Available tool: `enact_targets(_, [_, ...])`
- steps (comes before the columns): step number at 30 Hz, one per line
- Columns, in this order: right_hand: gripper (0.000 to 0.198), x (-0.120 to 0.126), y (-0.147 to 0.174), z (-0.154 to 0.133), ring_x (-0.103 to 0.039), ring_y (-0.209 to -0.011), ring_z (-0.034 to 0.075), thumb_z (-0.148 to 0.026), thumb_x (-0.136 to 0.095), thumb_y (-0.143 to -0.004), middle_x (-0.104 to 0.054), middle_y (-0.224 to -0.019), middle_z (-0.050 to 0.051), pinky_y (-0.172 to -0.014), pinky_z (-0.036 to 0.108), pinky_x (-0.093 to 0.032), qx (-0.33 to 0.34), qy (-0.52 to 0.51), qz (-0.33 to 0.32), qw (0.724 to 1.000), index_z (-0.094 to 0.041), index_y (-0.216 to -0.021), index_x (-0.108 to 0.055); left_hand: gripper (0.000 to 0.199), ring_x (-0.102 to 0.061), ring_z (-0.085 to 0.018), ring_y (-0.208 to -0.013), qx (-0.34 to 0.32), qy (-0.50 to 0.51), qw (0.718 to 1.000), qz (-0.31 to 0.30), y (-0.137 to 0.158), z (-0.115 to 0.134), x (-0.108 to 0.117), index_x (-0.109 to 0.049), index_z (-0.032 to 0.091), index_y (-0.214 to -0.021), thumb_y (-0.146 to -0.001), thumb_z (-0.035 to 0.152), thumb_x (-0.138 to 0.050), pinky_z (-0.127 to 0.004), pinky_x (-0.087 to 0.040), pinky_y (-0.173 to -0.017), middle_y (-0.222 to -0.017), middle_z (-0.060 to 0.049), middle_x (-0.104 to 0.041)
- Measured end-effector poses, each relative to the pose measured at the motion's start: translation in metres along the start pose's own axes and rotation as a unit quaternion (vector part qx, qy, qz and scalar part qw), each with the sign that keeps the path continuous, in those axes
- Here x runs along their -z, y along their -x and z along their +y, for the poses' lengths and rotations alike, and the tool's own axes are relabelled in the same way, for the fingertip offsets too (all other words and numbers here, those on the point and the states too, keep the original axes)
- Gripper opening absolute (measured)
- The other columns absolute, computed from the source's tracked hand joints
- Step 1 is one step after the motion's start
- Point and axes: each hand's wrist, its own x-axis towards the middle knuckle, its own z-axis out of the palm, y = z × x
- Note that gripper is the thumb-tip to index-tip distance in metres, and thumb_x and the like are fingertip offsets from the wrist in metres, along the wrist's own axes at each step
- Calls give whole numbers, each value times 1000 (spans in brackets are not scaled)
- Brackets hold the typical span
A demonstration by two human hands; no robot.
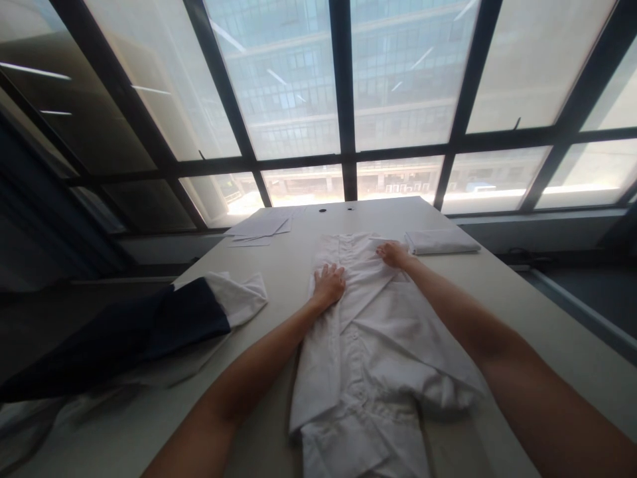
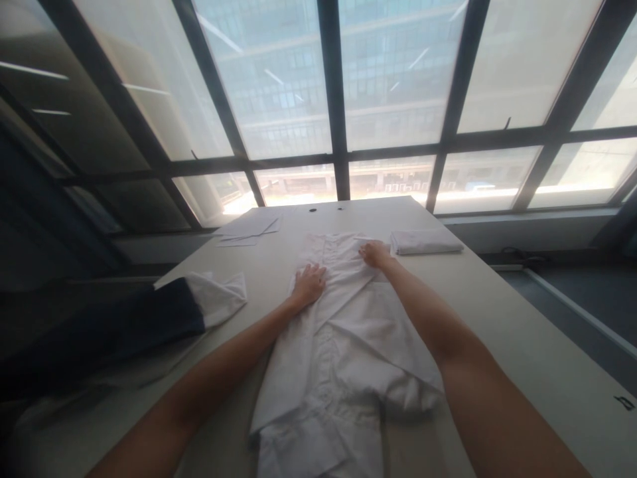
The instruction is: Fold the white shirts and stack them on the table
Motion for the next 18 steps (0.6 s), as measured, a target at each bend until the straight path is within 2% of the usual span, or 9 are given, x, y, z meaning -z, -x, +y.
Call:
enact_targets(5, [44, -18, -31, 14, -53, -130, 23, -36, -42, -104, -60, -140, 19, -109, 30, -34, -27, -10, -1, 1000, -9, -133, -61, 47, -26, -34, -149, 0, -5, 1000, 8, 13, -17, 2, -50, 27, -143, -97, 26, -45, -66, -24, -115, -159, -11, -39])
enact_targets(10, [47, -26, -31, 30, -47, -135, 25, -35, -34, -106, -56, -143, 23, -113, 36, -30, -70, -5, 7, 998, -5, -133, -59, 47, -27, -35, -149, -5, 7, 1000, 10, 16, -25, 0, -51, 25, -143, -96, 24, -46, -67, -23, -115, -158, -12, -41])
enact_targets(13, [49, -24, -27, 23, -38, -141, 27, -36, -26, -108, -50, -149, 21, -116, 42, -26, -76, 2, 27, 997, -11, -135, -58, 47, -27, -37, -149, -3, 37, 999, 20, 7, -23, -4, -55, 21, -140, -94, 20, -48, -69, -21, -115, -157, -14, -42])
enact_targets(15, [49, -20, -26, 13, -33, -145, 28, -39, -27, -107, -45, -153, 19, -117, 46, -22, -73, 7, 23, 997, -13, -135, -58, 48, -27, -36, -149, 8, 92, 995, 31, -3, -21, -6, -58, 20, -138, -91, 13, -49, -68, -18, -117, -156, -13, -45])
enact_targets(18, [50, -12, -23, -7, -28, -147, 32, -44, -35, -105, -37, -158, 21, -117, 51, -21, -75, 14, -2, 997, -11, -136, -57, 56, -37, -30, -146, 38, 181, 981, 58, -20, -18, -4, -61, 19, -137, -86, 2, -46, -58, -22, -121, -149, -9, -53])
